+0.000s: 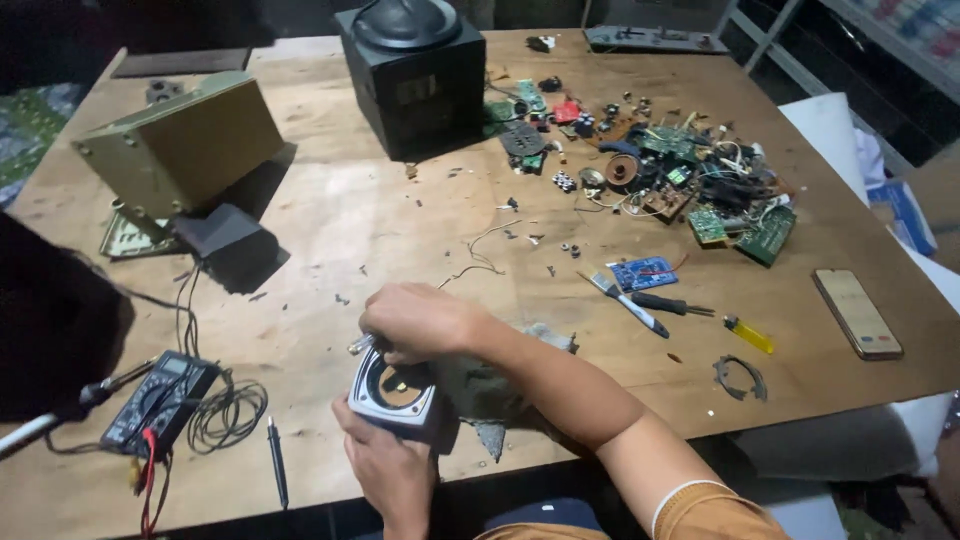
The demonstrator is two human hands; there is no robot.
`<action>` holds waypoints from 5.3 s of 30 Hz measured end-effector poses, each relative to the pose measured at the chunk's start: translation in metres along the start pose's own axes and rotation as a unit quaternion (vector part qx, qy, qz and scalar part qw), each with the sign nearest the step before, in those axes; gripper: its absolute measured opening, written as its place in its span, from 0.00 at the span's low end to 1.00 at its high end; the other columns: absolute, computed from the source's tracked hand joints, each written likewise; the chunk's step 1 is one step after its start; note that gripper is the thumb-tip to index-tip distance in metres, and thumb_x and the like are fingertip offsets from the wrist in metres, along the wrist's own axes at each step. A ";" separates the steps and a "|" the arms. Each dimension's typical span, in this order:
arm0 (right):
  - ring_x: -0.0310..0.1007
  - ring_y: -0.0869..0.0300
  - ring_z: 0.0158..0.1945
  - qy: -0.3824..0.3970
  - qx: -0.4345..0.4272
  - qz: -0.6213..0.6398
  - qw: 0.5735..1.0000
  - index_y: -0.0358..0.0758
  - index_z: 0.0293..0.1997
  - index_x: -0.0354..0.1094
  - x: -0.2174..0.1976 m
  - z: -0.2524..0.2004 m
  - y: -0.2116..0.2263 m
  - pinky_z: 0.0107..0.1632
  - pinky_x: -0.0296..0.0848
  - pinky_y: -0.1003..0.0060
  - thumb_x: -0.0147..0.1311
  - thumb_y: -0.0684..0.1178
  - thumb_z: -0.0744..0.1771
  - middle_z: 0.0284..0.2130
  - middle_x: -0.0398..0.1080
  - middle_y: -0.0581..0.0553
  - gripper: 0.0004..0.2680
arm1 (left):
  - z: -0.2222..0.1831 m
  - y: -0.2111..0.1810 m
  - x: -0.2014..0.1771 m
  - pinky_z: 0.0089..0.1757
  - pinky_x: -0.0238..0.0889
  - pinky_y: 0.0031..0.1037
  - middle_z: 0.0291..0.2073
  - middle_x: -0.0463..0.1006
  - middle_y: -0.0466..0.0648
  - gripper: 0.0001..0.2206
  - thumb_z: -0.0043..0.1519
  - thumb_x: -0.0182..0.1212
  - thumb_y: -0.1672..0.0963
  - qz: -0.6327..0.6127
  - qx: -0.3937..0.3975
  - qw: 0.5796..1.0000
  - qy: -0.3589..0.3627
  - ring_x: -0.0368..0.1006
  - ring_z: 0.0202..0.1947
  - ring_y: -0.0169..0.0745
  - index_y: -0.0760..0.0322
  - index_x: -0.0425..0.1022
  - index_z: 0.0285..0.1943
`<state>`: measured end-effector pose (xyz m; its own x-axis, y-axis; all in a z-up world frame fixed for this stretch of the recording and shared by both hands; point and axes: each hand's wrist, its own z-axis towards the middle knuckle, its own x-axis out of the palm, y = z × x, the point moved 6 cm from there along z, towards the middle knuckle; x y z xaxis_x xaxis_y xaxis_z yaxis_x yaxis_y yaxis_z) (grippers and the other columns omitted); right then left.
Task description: Cleaning and inspecting internal speaker components using a cloth and a screwdriver on a workbench.
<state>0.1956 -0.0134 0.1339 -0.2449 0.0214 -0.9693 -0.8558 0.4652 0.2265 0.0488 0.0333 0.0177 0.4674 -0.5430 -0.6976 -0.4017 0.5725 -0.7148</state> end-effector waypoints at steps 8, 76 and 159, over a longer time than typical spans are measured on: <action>0.77 0.44 0.36 -0.028 -0.003 0.006 1.000 0.36 0.29 0.72 0.001 0.000 -0.003 0.31 0.72 0.51 0.57 0.41 0.61 0.33 0.75 0.41 0.01 | 0.000 0.004 0.004 0.47 0.64 0.54 0.52 0.69 0.69 0.46 0.49 0.65 0.61 0.017 0.008 1.000 -0.011 0.66 0.50 0.74 0.65 0.39 0.76; 0.77 0.39 0.40 -0.129 0.250 0.069 0.957 0.37 0.33 0.72 0.010 0.014 -0.140 0.38 0.75 0.48 0.52 0.42 0.60 0.35 0.77 0.34 0.05 | -0.017 -0.034 -0.015 0.40 0.65 0.51 0.41 0.74 0.69 0.42 0.57 0.70 0.48 -0.072 0.136 0.965 -0.213 0.73 0.40 0.79 0.80 0.52 0.71; 0.74 0.56 0.24 -0.246 -0.057 0.018 0.967 0.36 0.41 0.64 -0.080 -0.092 0.017 0.25 0.66 0.64 0.55 0.46 0.71 0.24 0.73 0.44 0.06 | -0.006 -0.010 -0.012 0.44 0.66 0.55 0.53 0.72 0.69 0.45 0.53 0.71 0.58 -0.055 0.123 0.989 -0.056 0.68 0.50 0.73 0.69 0.39 0.75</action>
<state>0.1581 -0.0887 0.2238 -0.0528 0.4674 -0.8825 -0.9025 0.3560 0.2425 0.0422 0.0300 0.0325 0.5881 -0.5463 -0.5964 -0.1466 0.6532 -0.7428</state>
